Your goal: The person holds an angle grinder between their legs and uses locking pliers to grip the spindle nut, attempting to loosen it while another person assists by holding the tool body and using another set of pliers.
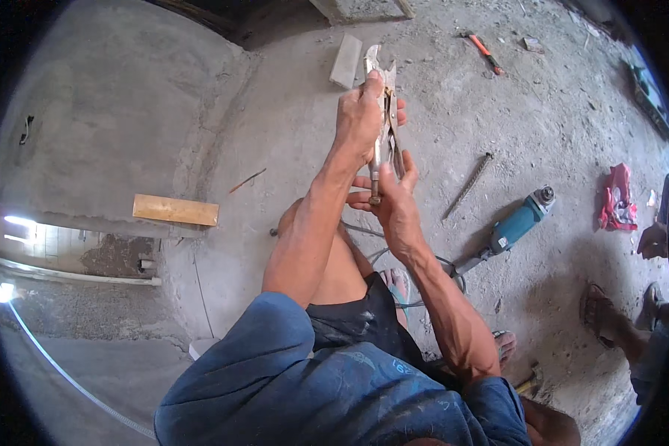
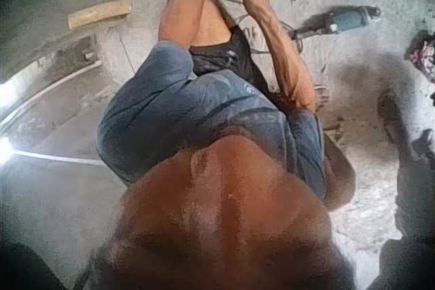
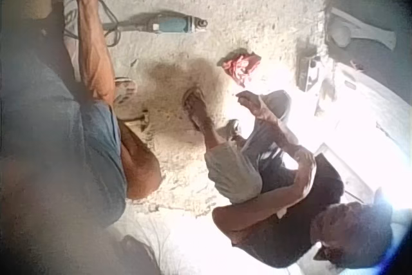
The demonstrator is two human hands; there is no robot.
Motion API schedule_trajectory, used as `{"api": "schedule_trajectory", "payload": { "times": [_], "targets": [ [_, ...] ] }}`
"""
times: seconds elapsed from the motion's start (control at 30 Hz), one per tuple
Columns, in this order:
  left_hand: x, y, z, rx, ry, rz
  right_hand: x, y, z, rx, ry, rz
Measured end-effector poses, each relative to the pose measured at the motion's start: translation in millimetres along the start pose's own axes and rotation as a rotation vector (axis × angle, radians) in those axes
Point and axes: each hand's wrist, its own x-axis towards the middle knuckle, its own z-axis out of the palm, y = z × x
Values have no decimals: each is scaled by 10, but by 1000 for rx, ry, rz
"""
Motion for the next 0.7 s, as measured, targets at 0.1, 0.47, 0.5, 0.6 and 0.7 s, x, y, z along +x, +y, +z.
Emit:
{"api": "schedule_trajectory", "payload": {
  "times": [0.1, 0.47, 0.5, 0.6, 0.7],
  "targets": [
    [-11, 17, -34, -10, -9, 23, -15, -28, 82, -166, -46, -55],
    [29, -98, 40, 33, -84, 99, 24, -190, -42, -686, -75, -42],
    [51, -104, 50, 30, -91, 98, 43, -191, -107, -781, -97, -52],
    [63, -45, -21, -57, -121, 34, 16, -249, -98, -788, -120, -39],
    [105, -26, -94, -142, -158, -11, 54, -268, -170, -586, -155, -8]
  ]
}}
